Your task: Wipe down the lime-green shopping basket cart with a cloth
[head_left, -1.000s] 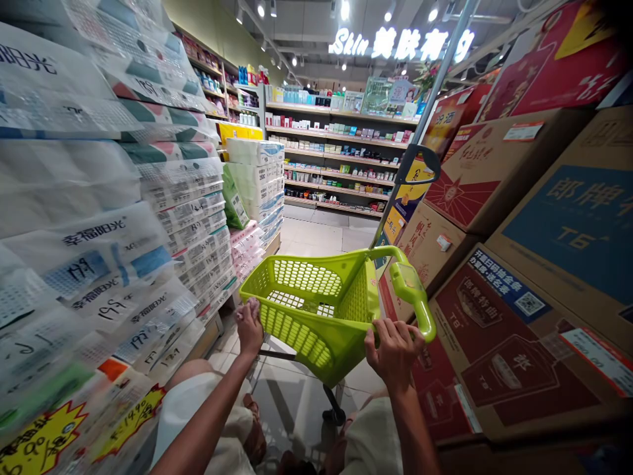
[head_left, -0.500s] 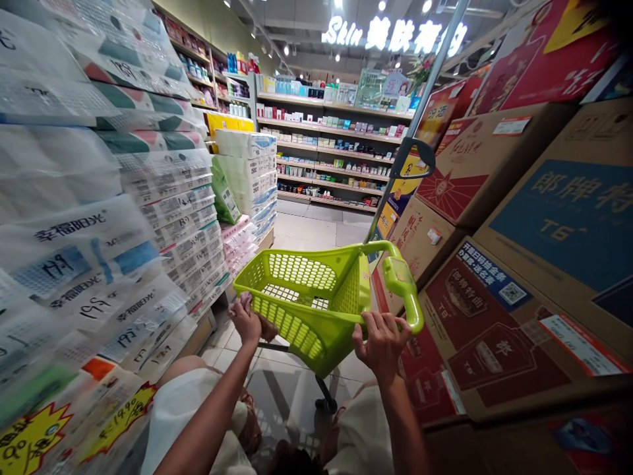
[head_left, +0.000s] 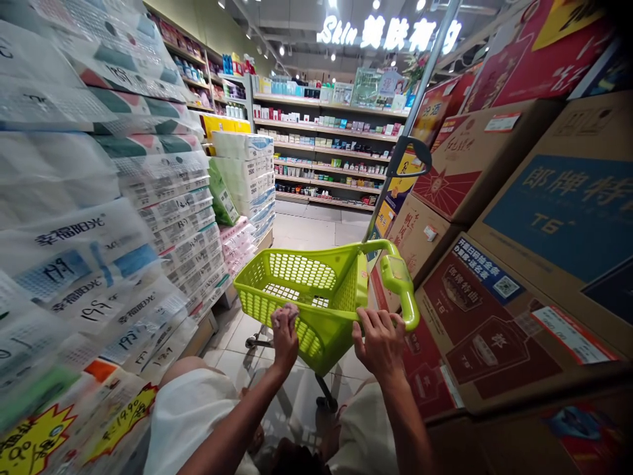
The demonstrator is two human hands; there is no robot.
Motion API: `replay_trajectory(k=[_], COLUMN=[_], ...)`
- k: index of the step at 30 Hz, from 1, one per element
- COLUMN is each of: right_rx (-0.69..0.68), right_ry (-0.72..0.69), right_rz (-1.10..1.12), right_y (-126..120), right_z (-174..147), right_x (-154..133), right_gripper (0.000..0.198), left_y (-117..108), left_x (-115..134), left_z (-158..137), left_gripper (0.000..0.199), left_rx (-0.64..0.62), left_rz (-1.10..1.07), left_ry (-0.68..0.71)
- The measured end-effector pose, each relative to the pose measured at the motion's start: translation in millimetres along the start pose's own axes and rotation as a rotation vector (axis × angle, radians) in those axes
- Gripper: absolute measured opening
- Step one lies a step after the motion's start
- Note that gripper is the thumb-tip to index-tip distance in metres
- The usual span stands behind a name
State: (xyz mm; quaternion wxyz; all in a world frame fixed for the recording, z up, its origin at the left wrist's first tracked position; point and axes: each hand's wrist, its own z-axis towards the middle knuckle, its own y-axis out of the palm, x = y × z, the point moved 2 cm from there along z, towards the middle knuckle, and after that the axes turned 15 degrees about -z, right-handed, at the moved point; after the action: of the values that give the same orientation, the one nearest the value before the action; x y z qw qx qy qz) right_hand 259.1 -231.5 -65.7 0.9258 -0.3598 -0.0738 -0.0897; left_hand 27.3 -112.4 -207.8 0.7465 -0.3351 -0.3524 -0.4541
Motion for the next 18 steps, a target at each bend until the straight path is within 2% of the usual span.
replay_trajectory(k=[2,4,6,10,13,18], right_rx=[0.027,0.072,0.094,0.086,0.075,0.081], right_ry=[0.023,0.119,0.211,0.251,0.222,0.162], right_rz=[-0.022,-0.047,-0.036,0.06,0.077,0.068], right_y=[-4,-6,-6,0,3,7], right_z=[-1,-2,-3,-3,-2,0], right_x=[9,21,30,33,30,23], right_gripper=[0.033,0.034,0.033,0.037,0.037,0.031], left_y=[2,3,10,40,52,46], left_x=[6,12,24,63,79,74], left_z=[-1,-1,-6,-32,-41,-22], left_gripper=[0.021,0.017,0.016,0.027,0.036,0.024], left_rx=[0.025,0.123,0.139,-0.074,-0.125,0.111], left_rz=[-0.009,0.007,0.004,-0.11,-0.197,-0.193], left_ry=[0.005,-0.041,-0.059,0.076,0.119,-0.067])
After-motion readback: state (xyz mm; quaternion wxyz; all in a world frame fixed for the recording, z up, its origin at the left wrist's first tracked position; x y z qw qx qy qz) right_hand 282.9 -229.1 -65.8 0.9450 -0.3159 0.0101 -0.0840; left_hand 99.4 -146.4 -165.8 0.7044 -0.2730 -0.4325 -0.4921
